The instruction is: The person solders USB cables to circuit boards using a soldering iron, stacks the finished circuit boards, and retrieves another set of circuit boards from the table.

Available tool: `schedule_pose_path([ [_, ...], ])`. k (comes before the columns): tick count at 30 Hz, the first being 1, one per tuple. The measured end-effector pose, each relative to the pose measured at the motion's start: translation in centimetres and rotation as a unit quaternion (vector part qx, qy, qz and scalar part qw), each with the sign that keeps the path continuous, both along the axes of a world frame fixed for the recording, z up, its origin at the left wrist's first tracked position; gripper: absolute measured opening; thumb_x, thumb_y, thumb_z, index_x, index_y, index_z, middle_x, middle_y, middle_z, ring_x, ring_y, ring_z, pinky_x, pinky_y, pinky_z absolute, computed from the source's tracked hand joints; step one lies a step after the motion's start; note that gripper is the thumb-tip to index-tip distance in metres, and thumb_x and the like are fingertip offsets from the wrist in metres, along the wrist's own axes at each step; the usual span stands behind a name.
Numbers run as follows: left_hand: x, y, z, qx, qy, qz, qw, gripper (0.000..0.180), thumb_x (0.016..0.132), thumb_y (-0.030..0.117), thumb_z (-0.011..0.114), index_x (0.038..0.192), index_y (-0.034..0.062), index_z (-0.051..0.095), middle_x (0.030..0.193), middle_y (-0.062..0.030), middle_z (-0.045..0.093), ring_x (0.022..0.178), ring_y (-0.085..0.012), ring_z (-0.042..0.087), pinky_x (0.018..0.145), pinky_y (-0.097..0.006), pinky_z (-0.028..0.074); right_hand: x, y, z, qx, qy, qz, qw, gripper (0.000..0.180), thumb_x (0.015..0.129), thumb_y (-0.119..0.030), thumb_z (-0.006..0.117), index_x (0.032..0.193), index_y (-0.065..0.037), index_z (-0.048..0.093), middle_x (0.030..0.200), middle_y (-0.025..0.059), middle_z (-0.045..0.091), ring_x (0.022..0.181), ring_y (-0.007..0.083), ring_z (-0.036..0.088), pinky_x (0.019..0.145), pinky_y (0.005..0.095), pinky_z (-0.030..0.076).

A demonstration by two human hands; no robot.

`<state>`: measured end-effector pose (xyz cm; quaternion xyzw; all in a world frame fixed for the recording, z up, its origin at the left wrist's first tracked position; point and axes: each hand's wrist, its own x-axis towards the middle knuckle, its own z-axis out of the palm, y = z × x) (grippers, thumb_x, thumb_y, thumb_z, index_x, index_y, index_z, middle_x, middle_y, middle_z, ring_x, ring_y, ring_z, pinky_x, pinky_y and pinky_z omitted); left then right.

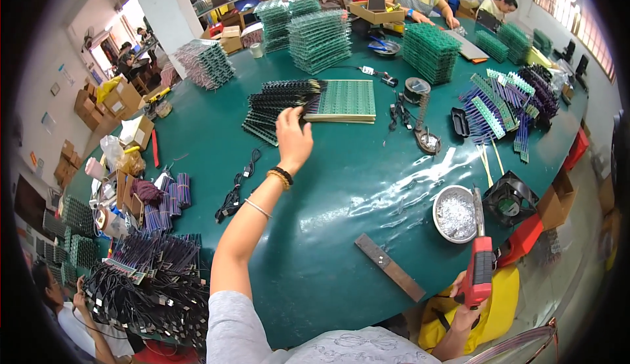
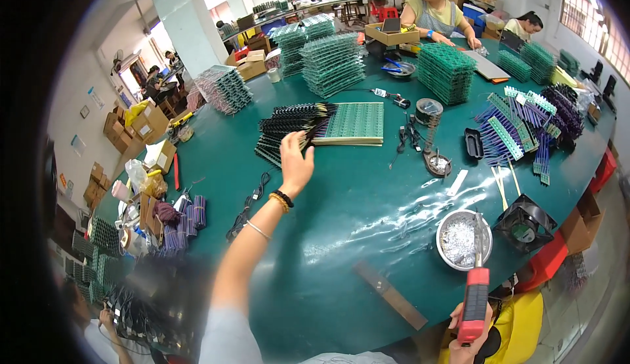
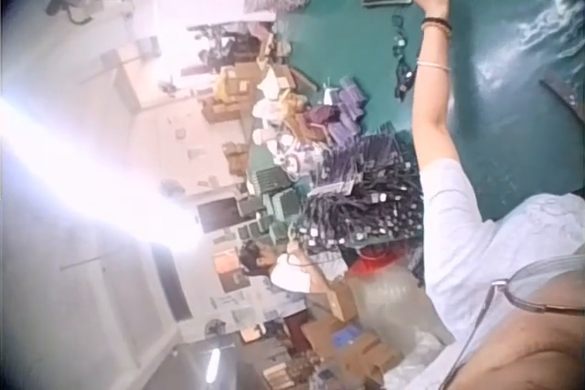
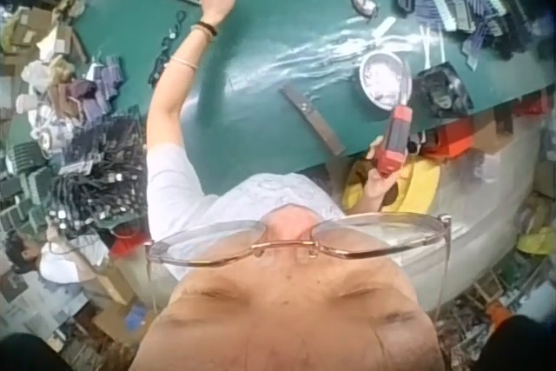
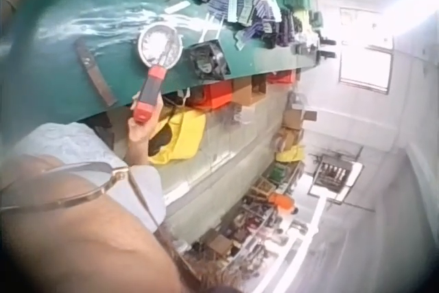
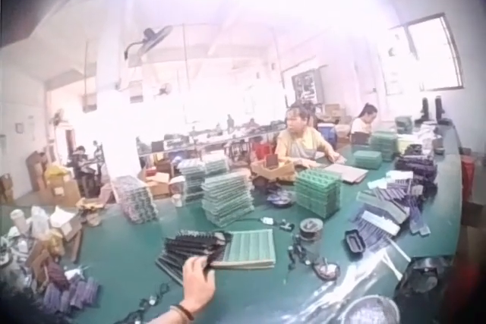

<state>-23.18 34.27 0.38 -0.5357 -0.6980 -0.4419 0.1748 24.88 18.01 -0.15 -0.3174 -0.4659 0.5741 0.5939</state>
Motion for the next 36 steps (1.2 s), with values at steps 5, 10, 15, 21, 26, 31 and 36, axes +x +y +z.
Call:
schedule_pose_path([
  [5, -4.2, 3.0, 1.8, -0.052, 0.055, 0.084, 0.994, 0.073, 0.077, 0.013, 0.072, 0.138, 0.0028, 0.032, 0.139, -0.0268, 0.034, 0.130, -0.0434, 0.034, 0.106, -0.048, 0.032, -2.5, -0.6, 0.9, 0.144, -0.174, -0.070, 0.972, 0.072, 0.085, -0.062, 0.057, 0.121, -0.001, 0.042, 0.089, 0.0142, 0.055, 0.068, 0.0160, 0.053, 0.057, 0.0284, 0.043],
  [10, -6.5, 7.6, 4.5, -0.235, 0.104, 0.074, 0.964, 0.087, 0.071, 0.025, 0.078, 0.143, 0.0094, 0.032, 0.152, -0.0231, 0.021, 0.142, -0.0421, 0.017, 0.111, -0.056, 0.025, -2.4, -2.1, 0.4, 0.119, -0.149, -0.036, 0.981, 0.072, 0.086, -0.059, 0.058, 0.121, 0.001, 0.041, 0.088, 0.0162, 0.056, 0.059, 0.0158, 0.053, 0.052, 0.0253, 0.042],
  [15, -9.5, 10.0, 7.1, -0.420, 0.042, 0.033, 0.906, 0.083, 0.056, 0.040, 0.083, 0.130, 0.0144, 0.055, 0.134, -0.0124, 0.054, 0.125, -0.0327, 0.049, 0.103, -0.053, 0.038, -2.2, -3.3, 0.5, 0.050, -0.150, -0.070, 0.985, 0.071, 0.087, -0.056, 0.060, 0.119, 0.004, 0.040, 0.087, 0.0163, 0.056, 0.056, 0.0152, 0.053, 0.051, 0.0259, 0.042],
  [21, -11.9, 10.5, 8.2, -0.388, 0.169, -0.052, 0.904, 0.067, 0.061, 0.043, 0.076, 0.115, 0.0052, 0.064, 0.108, -0.0175, 0.067, 0.100, -0.0318, 0.064, 0.090, -0.040, 0.051, -3.8, -2.2, 1.3, 0.065, -0.129, -0.103, 0.984, 0.069, 0.090, -0.054, 0.056, 0.121, 0.004, 0.037, 0.086, 0.0158, 0.056, 0.055, 0.0149, 0.053, 0.049, 0.0247, 0.042],
  [26, -12.9, 9.6, 7.2, -0.347, 0.214, -0.075, 0.910, 0.062, 0.066, 0.041, 0.073, 0.114, 0.0039, 0.061, 0.107, -0.0179, 0.066, 0.100, -0.0356, 0.061, 0.088, -0.044, 0.051, -3.9, -1.3, 0.9, 0.051, -0.090, -0.084, 0.991, 0.068, 0.091, -0.054, 0.055, 0.121, 0.005, 0.038, 0.085, 0.0143, 0.055, 0.055, 0.0138, 0.052, 0.048, 0.0234, 0.041],
  [31, -11.4, 9.9, 6.7, -0.387, 0.198, -0.033, 0.900, 0.070, 0.066, 0.043, 0.073, 0.122, 0.0054, 0.054, 0.110, -0.0202, 0.060, 0.107, -0.0369, 0.057, 0.091, -0.046, 0.047, -4.0, -0.9, 0.5, 0.036, -0.096, -0.082, 0.991, 0.067, 0.092, -0.056, 0.051, 0.118, 0.005, 0.041, 0.085, 0.0132, 0.055, 0.055, 0.0135, 0.052, 0.047, 0.0233, 0.042],
  [36, -9.5, 10.3, 6.9, -0.377, 0.214, -0.008, 0.901, 0.070, 0.067, 0.048, 0.074, 0.121, 0.0093, 0.055, 0.112, -0.0182, 0.058, 0.105, -0.0381, 0.058, 0.091, -0.050, 0.046, -3.7, -0.7, -0.5, 0.031, -0.076, -0.072, 0.994, 0.069, 0.092, -0.058, 0.047, 0.121, 0.004, 0.039, 0.086, 0.0123, 0.054, 0.055, 0.0135, 0.052, 0.047, 0.0230, 0.042],
])
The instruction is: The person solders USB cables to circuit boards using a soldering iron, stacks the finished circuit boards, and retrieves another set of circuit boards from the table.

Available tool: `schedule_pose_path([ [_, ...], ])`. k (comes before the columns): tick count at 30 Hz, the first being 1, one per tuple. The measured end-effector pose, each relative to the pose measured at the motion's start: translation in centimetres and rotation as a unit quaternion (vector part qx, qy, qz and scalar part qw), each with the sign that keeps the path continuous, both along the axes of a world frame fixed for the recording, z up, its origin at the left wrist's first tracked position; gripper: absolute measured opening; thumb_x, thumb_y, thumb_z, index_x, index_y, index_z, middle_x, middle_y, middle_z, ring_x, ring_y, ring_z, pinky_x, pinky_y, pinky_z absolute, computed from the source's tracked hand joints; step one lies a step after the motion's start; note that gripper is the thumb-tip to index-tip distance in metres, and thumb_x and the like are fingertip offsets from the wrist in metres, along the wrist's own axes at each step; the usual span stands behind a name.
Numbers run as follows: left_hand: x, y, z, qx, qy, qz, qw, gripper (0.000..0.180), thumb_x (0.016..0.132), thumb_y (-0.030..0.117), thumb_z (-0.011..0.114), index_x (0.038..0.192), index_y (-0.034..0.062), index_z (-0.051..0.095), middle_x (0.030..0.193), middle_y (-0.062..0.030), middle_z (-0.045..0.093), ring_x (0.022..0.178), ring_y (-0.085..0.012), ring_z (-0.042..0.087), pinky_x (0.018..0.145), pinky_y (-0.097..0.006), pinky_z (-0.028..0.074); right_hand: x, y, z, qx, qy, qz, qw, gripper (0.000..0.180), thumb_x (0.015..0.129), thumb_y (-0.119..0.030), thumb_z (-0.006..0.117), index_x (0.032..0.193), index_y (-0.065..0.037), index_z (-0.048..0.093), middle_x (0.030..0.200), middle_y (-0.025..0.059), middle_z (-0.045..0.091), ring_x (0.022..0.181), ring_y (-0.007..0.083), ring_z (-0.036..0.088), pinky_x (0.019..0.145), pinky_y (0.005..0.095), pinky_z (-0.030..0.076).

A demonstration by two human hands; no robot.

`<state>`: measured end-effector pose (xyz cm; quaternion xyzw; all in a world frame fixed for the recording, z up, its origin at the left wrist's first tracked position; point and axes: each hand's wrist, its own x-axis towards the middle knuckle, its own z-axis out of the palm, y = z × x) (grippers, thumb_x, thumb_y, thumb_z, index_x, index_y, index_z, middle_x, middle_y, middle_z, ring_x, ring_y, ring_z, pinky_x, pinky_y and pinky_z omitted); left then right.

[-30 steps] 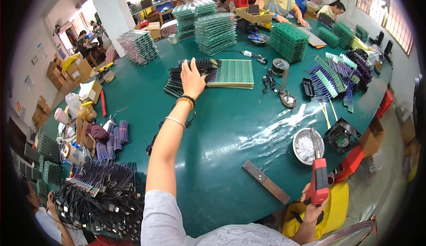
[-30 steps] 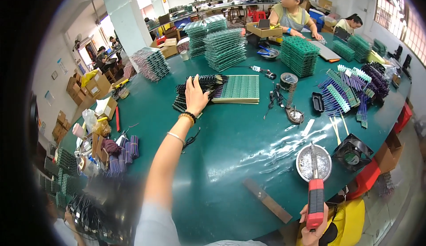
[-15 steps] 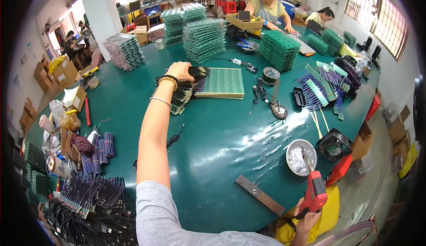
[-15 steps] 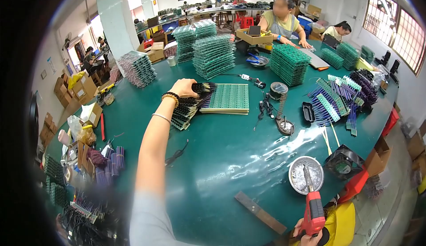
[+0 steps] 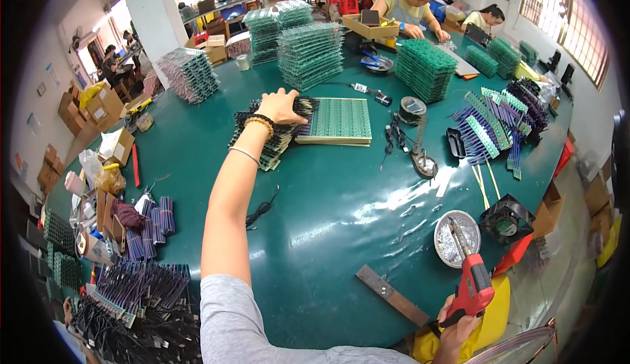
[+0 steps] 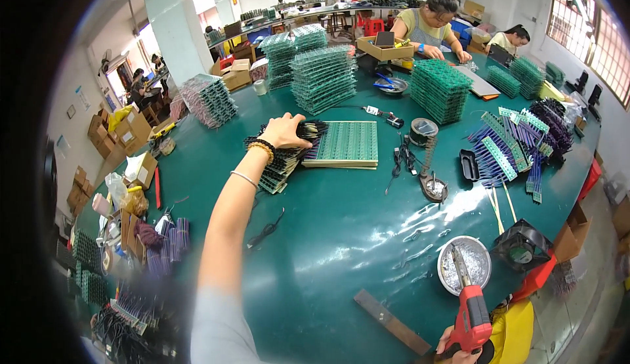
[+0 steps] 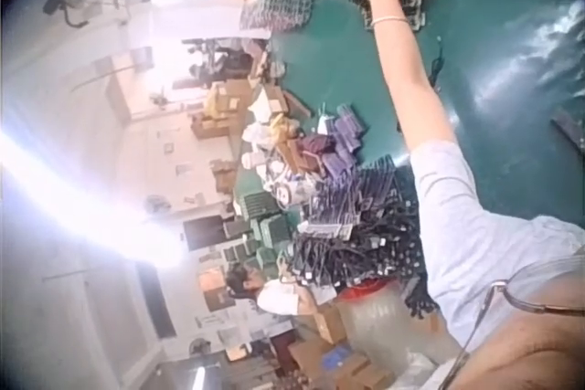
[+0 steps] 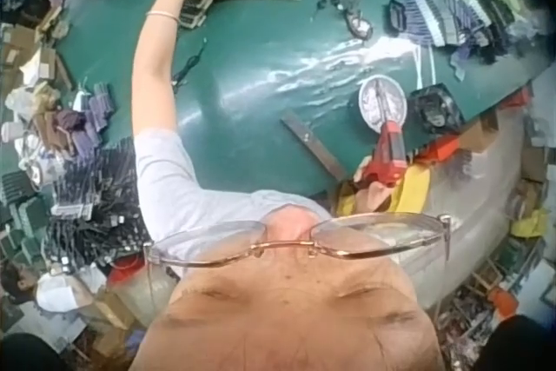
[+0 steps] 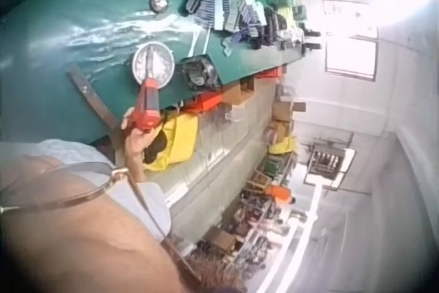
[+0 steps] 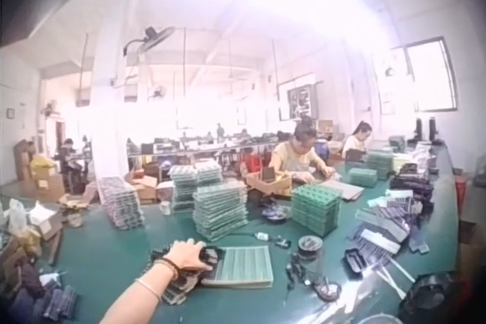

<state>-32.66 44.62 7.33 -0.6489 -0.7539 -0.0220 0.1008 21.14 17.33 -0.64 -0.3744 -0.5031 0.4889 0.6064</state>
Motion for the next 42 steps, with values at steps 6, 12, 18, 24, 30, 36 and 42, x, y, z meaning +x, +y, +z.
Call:
schedule_pose_path([
  [6, -0.5, 2.3, -2.0, 0.038, 0.011, 0.060, 0.997, 0.045, 0.070, 0.034, 0.071, 0.108, 0.0115, 0.063, 0.109, -0.0179, 0.061, 0.095, -0.0362, 0.065, 0.081, -0.048, 0.052, -1.0, 0.1, 1.0, -0.005, 0.044, -0.019, 0.999, 0.069, 0.093, -0.056, 0.046, 0.127, 0.003, 0.034, 0.086, 0.0124, 0.053, 0.054, 0.0130, 0.051, 0.048, 0.0227, 0.042],
  [12, -2.8, -0.2, 0.9, 0.176, -0.084, 0.005, 0.981, 0.040, 0.075, 0.038, 0.070, 0.108, 0.0173, 0.064, 0.101, -0.0136, 0.067, 0.092, -0.0336, 0.066, 0.078, -0.045, 0.053, -0.4, -0.8, 1.8, 0.026, 0.042, -0.034, 0.998, 0.063, 0.095, -0.054, 0.045, 0.126, 0.001, 0.035, 0.087, 0.0124, 0.053, 0.055, 0.0120, 0.051, 0.049, 0.0226, 0.042],
  [18, 2.0, -7.7, 4.9, 0.369, -0.104, -0.136, 0.914, 0.043, 0.074, 0.022, 0.074, 0.114, 0.0130, 0.060, 0.112, -0.0122, 0.066, 0.098, -0.0318, 0.064, 0.080, -0.039, 0.053, 0.9, -2.6, 1.8, 0.028, 0.033, -0.028, 0.999, 0.066, 0.093, -0.055, 0.047, 0.129, -0.001, 0.035, 0.090, 0.0126, 0.051, 0.057, 0.0144, 0.050, 0.050, 0.0257, 0.043],
  [24, 16.9, -21.7, 5.0, 0.324, -0.092, -0.306, 0.891, 0.058, 0.064, 0.012, 0.081, 0.118, 0.0053, 0.058, 0.114, -0.0162, 0.065, 0.100, -0.0317, 0.066, 0.083, -0.037, 0.055, 2.5, -6.4, 2.4, 0.005, 0.109, -0.022, 0.994, 0.077, 0.086, -0.063, 0.053, 0.126, 0.001, 0.037, 0.091, 0.0117, 0.050, 0.062, 0.0158, 0.051, 0.055, 0.0272, 0.042],
  [30, 26.9, -33.2, -0.8, 0.215, -0.076, -0.335, 0.914, 0.041, 0.075, 0.005, 0.059, 0.115, -0.0044, 0.062, 0.119, -0.0212, 0.063, 0.113, -0.0336, 0.061, 0.094, -0.042, 0.049, 4.3, -7.4, 2.0, 0.002, 0.106, 0.047, 0.993, 0.091, 0.081, -0.067, 0.057, 0.132, 0.003, 0.029, 0.091, 0.0135, 0.052, 0.063, 0.0161, 0.052, 0.057, 0.0289, 0.043],
  [36, 30.8, -38.3, -7.2, 0.173, -0.047, -0.366, 0.913, 0.041, 0.081, 0.010, 0.055, 0.120, -0.0015, 0.060, 0.126, -0.0214, 0.058, 0.121, -0.0329, 0.055, 0.101, -0.045, 0.042, 6.0, -9.4, 1.2, -0.001, 0.116, 0.073, 0.991, 0.091, 0.081, -0.066, 0.058, 0.135, 0.002, 0.028, 0.090, 0.0143, 0.053, 0.064, 0.0165, 0.053, 0.059, 0.0293, 0.044],
  [42, 32.0, -39.2, -6.4, 0.009, -0.113, -0.326, 0.938, 0.084, 0.065, 0.033, 0.076, 0.135, -0.0010, 0.045, 0.143, -0.0244, 0.039, 0.135, -0.0368, 0.036, 0.111, -0.051, 0.027, 5.7, -10.2, 0.0, -0.014, 0.131, 0.081, 0.988, 0.088, 0.082, -0.064, 0.059, 0.134, 0.000, 0.030, 0.089, 0.0144, 0.053, 0.064, 0.0172, 0.053, 0.059, 0.0297, 0.043],
])
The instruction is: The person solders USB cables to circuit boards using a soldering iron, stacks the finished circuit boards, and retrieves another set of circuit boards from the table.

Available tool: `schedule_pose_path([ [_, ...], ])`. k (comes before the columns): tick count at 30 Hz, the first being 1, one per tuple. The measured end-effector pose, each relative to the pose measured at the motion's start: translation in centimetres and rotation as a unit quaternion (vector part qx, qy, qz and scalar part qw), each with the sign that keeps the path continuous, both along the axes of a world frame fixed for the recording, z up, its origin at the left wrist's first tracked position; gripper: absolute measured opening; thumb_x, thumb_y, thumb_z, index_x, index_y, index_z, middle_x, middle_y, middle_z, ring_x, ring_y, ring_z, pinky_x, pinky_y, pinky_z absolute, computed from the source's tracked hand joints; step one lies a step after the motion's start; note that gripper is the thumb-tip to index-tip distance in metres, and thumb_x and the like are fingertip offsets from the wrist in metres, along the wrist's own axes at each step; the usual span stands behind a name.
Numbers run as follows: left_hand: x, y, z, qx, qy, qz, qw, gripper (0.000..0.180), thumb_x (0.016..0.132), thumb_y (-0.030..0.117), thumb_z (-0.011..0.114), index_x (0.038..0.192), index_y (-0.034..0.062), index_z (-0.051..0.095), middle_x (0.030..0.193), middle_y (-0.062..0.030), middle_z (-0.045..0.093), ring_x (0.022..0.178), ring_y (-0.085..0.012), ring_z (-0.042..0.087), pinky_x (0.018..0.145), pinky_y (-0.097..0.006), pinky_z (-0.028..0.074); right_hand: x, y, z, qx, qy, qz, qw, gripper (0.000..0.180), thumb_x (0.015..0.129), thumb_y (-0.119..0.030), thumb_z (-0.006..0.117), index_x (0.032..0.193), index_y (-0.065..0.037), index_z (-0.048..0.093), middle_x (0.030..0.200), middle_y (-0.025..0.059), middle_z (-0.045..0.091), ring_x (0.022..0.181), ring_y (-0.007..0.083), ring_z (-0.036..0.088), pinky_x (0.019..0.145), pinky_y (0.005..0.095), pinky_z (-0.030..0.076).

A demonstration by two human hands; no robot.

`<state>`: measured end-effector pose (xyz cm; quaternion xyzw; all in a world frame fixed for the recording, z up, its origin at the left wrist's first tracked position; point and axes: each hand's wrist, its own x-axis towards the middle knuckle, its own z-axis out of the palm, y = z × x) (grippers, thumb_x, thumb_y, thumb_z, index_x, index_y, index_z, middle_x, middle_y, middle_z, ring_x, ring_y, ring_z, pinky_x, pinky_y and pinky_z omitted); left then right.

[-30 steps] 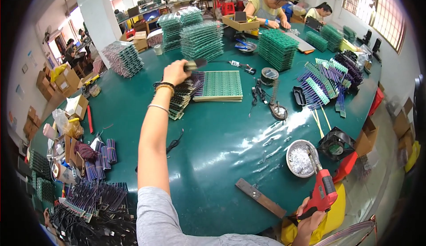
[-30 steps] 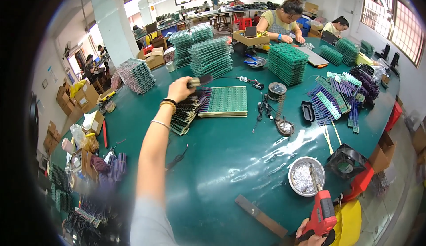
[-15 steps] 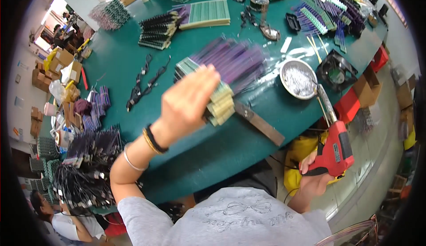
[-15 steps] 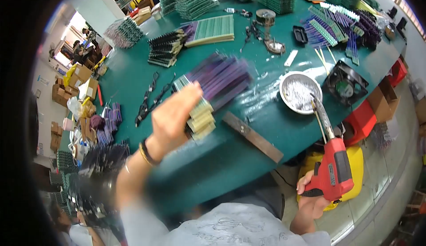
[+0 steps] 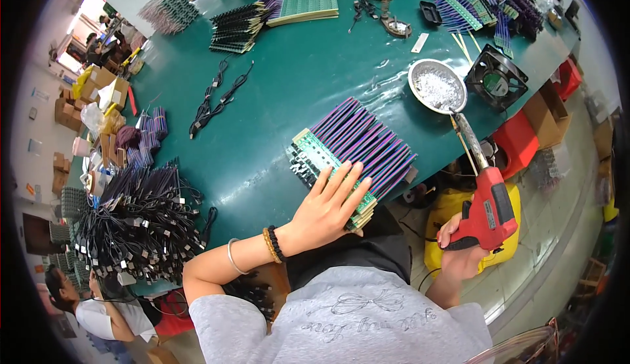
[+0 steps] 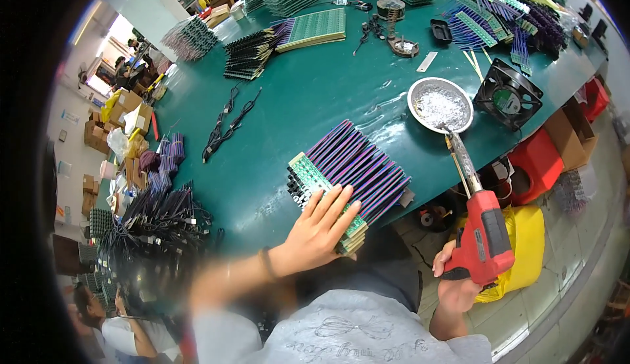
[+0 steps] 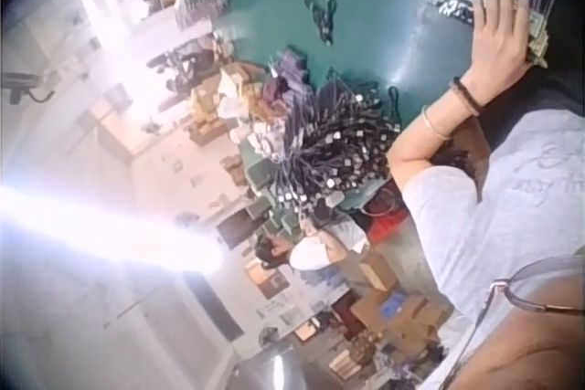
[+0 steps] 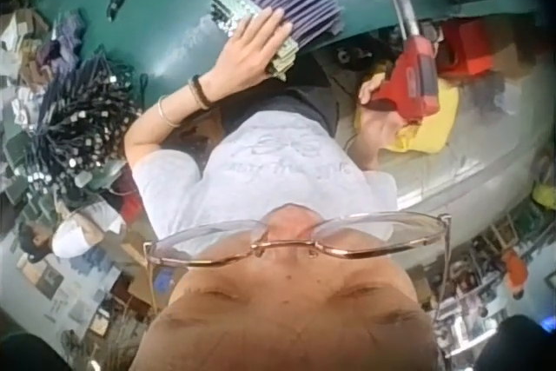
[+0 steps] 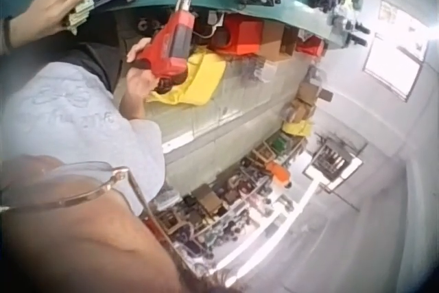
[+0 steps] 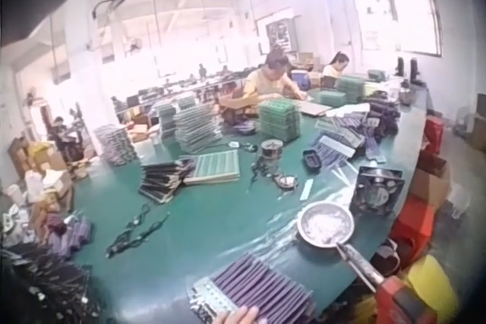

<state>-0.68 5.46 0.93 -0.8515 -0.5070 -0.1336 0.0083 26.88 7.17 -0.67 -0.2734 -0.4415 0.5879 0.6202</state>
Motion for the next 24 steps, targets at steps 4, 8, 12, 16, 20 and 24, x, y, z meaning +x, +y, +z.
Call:
schedule_pose_path([
  [4, -0.5, -0.7, 0.2, -0.081, -0.062, -0.028, 0.994, 0.107, 0.061, 0.059, 0.075, 0.140, -0.0014, 0.037, 0.148, -0.0309, 0.026, 0.139, -0.0467, 0.022, 0.111, -0.061, 0.015, -0.5, 0.5, -1.2, -0.016, 0.004, 0.034, 0.999, 0.088, 0.082, -0.064, 0.059, 0.135, 0.001, 0.031, 0.090, 0.0146, 0.053, 0.064, 0.0173, 0.052, 0.058, 0.0295, 0.043],
  [8, -2.1, -0.6, 0.4, -0.060, -0.081, 0.051, 0.994, 0.095, 0.076, 0.062, 0.062, 0.143, 0.0002, 0.034, 0.149, -0.0313, 0.022, 0.139, -0.0506, 0.018, 0.109, -0.065, 0.008, -1.0, 0.8, -1.3, -0.020, -0.021, 0.041, 0.999, 0.091, 0.080, -0.066, 0.059, 0.135, 0.001, 0.031, 0.090, 0.0150, 0.053, 0.065, 0.0172, 0.052, 0.057, 0.0285, 0.043],
  [12, -3.7, -0.3, -0.5, -0.099, -0.093, 0.060, 0.989, 0.088, 0.081, 0.055, 0.061, 0.144, 0.0003, 0.032, 0.150, -0.0253, 0.026, 0.140, -0.0450, 0.019, 0.111, -0.063, 0.009, -2.2, 2.0, -0.6, -0.001, -0.075, 0.023, 0.997, 0.102, 0.082, -0.070, 0.054, 0.143, 0.004, 0.020, 0.088, 0.0105, 0.051, 0.061, 0.0134, 0.050, 0.059, 0.0283, 0.043],
  [16, -5.6, 1.0, 0.3, -0.023, -0.198, 0.114, 0.973, 0.069, 0.085, 0.031, 0.066, 0.140, 0.0008, 0.039, 0.147, -0.0234, 0.033, 0.138, -0.0396, 0.030, 0.112, -0.055, 0.019, -3.1, 3.2, -0.2, 0.006, -0.054, 0.028, 0.998, 0.102, 0.081, -0.070, 0.055, 0.141, 0.004, 0.021, 0.088, 0.0108, 0.052, 0.060, 0.0133, 0.050, 0.059, 0.0275, 0.043],
  [20, -7.5, 2.5, 1.4, 0.004, -0.333, 0.246, 0.910, 0.051, 0.087, 0.013, 0.064, 0.133, -0.0006, 0.049, 0.143, -0.0238, 0.040, 0.130, -0.0386, 0.041, 0.108, -0.047, 0.032, -3.1, 4.2, 0.3, 0.004, -0.069, 0.009, 0.998, 0.086, 0.083, -0.063, 0.056, 0.131, 0.006, 0.035, 0.086, 0.0105, 0.053, 0.062, 0.0141, 0.051, 0.058, 0.0275, 0.043],
  [24, -8.4, 1.2, 0.6, 0.044, -0.299, 0.270, 0.914, 0.042, 0.085, 0.006, 0.064, 0.124, -0.0015, 0.055, 0.138, -0.0242, 0.045, 0.125, -0.0405, 0.046, 0.105, -0.045, 0.035, -3.0, 6.4, 2.3, 0.120, -0.230, -0.080, 0.962, 0.070, 0.084, -0.043, 0.062, 0.128, 0.007, 0.042, 0.094, 0.0128, 0.058, 0.071, 0.0139, 0.056, 0.064, 0.0261, 0.045],
])
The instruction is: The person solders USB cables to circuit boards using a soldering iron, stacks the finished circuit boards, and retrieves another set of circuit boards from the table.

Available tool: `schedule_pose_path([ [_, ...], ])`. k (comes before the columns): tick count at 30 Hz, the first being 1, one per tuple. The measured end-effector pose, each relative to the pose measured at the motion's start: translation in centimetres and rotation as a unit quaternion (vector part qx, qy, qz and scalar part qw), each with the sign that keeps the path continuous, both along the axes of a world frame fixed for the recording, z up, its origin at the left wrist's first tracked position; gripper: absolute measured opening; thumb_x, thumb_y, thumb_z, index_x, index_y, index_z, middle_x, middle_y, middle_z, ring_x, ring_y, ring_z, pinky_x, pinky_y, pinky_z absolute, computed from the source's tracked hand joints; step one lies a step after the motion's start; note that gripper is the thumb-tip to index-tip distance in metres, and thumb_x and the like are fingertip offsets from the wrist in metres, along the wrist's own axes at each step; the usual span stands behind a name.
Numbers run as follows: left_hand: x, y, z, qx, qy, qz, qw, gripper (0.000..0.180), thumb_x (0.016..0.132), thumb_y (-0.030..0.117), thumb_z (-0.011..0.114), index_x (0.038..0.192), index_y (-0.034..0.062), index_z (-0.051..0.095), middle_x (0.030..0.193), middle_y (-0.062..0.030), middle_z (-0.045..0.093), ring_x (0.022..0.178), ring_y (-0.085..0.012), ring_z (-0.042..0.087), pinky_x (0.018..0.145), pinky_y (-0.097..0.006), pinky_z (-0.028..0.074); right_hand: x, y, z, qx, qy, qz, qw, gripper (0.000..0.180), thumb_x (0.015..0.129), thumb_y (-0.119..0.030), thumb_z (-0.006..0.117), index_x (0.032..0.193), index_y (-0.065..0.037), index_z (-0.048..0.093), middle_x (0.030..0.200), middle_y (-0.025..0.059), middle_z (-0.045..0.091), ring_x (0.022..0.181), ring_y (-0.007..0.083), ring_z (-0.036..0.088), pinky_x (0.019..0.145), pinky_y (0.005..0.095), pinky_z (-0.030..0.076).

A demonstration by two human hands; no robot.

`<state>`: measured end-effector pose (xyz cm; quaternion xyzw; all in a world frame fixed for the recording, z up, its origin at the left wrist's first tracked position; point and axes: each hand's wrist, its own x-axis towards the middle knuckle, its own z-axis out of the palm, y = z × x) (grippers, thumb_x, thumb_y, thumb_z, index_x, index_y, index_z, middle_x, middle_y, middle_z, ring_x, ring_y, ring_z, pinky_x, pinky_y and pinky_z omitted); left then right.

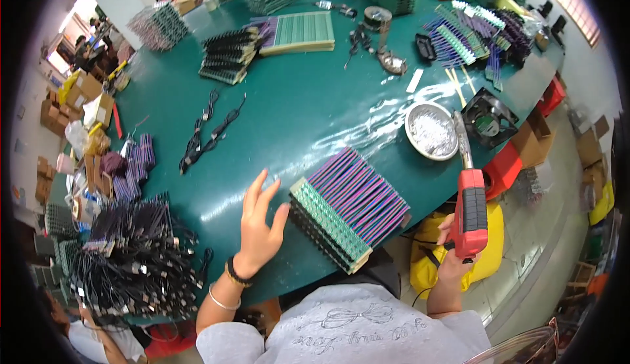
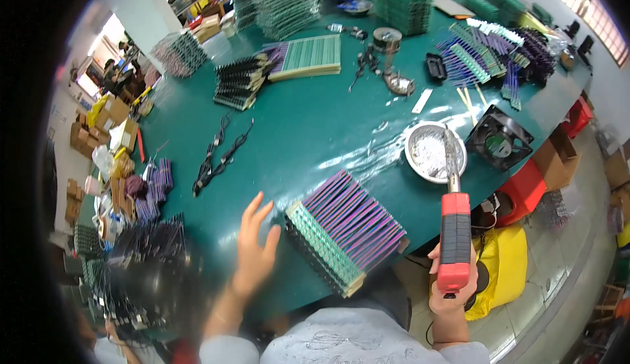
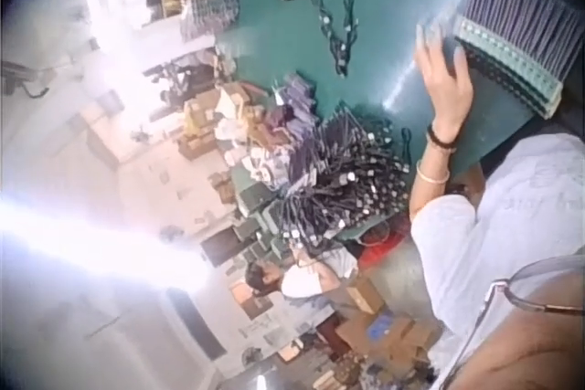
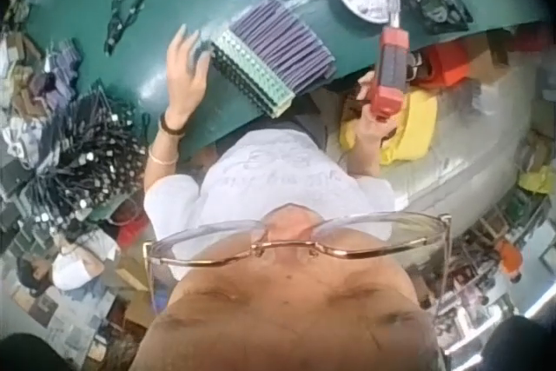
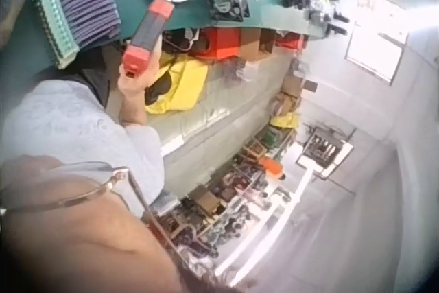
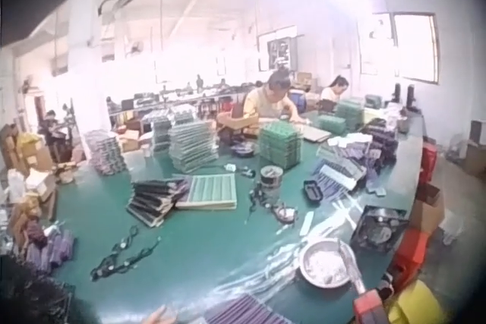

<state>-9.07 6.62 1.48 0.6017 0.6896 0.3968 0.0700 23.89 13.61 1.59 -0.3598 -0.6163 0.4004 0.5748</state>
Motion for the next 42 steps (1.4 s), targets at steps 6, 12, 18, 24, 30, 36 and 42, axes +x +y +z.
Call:
schedule_pose_path([
  [6, -2.8, 0.3, -0.8, 0.004, 0.031, 0.056, 0.998, 0.045, 0.084, 0.011, 0.066, 0.125, -0.0012, 0.053, 0.139, -0.0261, 0.041, 0.129, -0.0429, 0.039, 0.107, -0.049, 0.032, -4.9, 2.4, 10.1, 0.101, -0.144, -0.029, 0.984, 0.066, 0.090, -0.024, 0.052, 0.143, 0.009, 0.030, 0.135, 0.0208, 0.050, 0.121, 0.0281, 0.053, 0.100, 0.0338, 0.040],
  [12, -13.4, 6.0, -2.8, -0.046, 0.183, 0.347, 0.919, 0.062, 0.092, 0.036, 0.056, 0.140, 0.0028, 0.036, 0.144, -0.0299, 0.032, 0.135, -0.0468, 0.027, 0.109, -0.062, 0.019, -13.2, 8.6, 13.1, 0.249, -0.301, -0.052, 0.919, 0.063, 0.085, -0.010, 0.063, 0.140, 0.003, 0.036, 0.116, 0.0255, 0.057, 0.097, 0.0412, 0.060, 0.083, 0.0412, 0.048],
  [18, -18.4, 10.5, -4.0, -0.162, 0.034, 0.315, 0.934, 0.063, 0.092, 0.054, 0.047, 0.144, 0.0201, 0.038, 0.151, -0.0109, 0.033, 0.137, -0.0433, 0.029, 0.107, -0.066, 0.017, -17.2, 15.1, 4.3, 0.143, -0.496, -0.103, 0.850, 0.069, 0.088, -0.035, 0.063, 0.140, -0.001, 0.034, 0.098, 0.0221, 0.058, 0.083, 0.0381, 0.062, 0.072, 0.0449, 0.050],
  [24, -17.1, 10.6, -6.1, -0.091, 0.165, 0.211, 0.959, 0.041, 0.081, 0.043, 0.066, 0.114, 0.0180, 0.068, 0.136, -0.0035, 0.052, 0.126, -0.0320, 0.044, 0.102, -0.051, 0.029, -18.0, 17.5, 0.3, 0.119, -0.571, -0.093, 0.807, 0.074, 0.083, -0.033, 0.069, 0.135, 0.007, 0.035, 0.092, 0.0240, 0.060, 0.083, 0.0380, 0.064, 0.071, 0.0454, 0.050],
  [30, -13.7, 10.1, -6.3, -0.015, 0.154, 0.100, 0.983, 0.034, 0.081, 0.034, 0.069, 0.106, 0.0129, 0.071, 0.121, -0.0021, 0.064, 0.122, -0.0282, 0.050, 0.102, -0.045, 0.031, -17.3, 19.7, -2.4, 0.073, -0.602, -0.111, 0.787, 0.064, 0.082, -0.033, 0.070, 0.125, 0.002, 0.040, 0.093, 0.0243, 0.061, 0.083, 0.0407, 0.064, 0.071, 0.0484, 0.051],
  [36, -11.1, 9.4, -6.0, 0.070, 0.147, 0.030, 0.986, 0.030, 0.081, 0.031, 0.069, 0.102, 0.0105, 0.071, 0.120, -0.0069, 0.065, 0.110, -0.0289, 0.058, 0.098, -0.044, 0.036, -18.2, 19.7, -3.0, 0.064, -0.617, -0.108, 0.777, 0.059, 0.080, -0.036, 0.071, 0.117, 0.000, 0.043, 0.094, 0.0244, 0.061, 0.084, 0.0407, 0.064, 0.071, 0.0479, 0.052],
  [42, -13.9, 12.9, -4.0, 0.056, 0.096, 0.210, 0.971, 0.040, 0.097, 0.035, 0.048, 0.125, 0.0092, 0.060, 0.142, -0.0221, 0.043, 0.125, -0.0350, 0.046, 0.100, -0.051, 0.035, -17.9, 19.4, -3.2, 0.045, -0.609, -0.104, 0.785, 0.059, 0.081, -0.037, 0.071, 0.117, 0.001, 0.044, 0.100, 0.0272, 0.058, 0.090, 0.0421, 0.063, 0.073, 0.0480, 0.052],
])
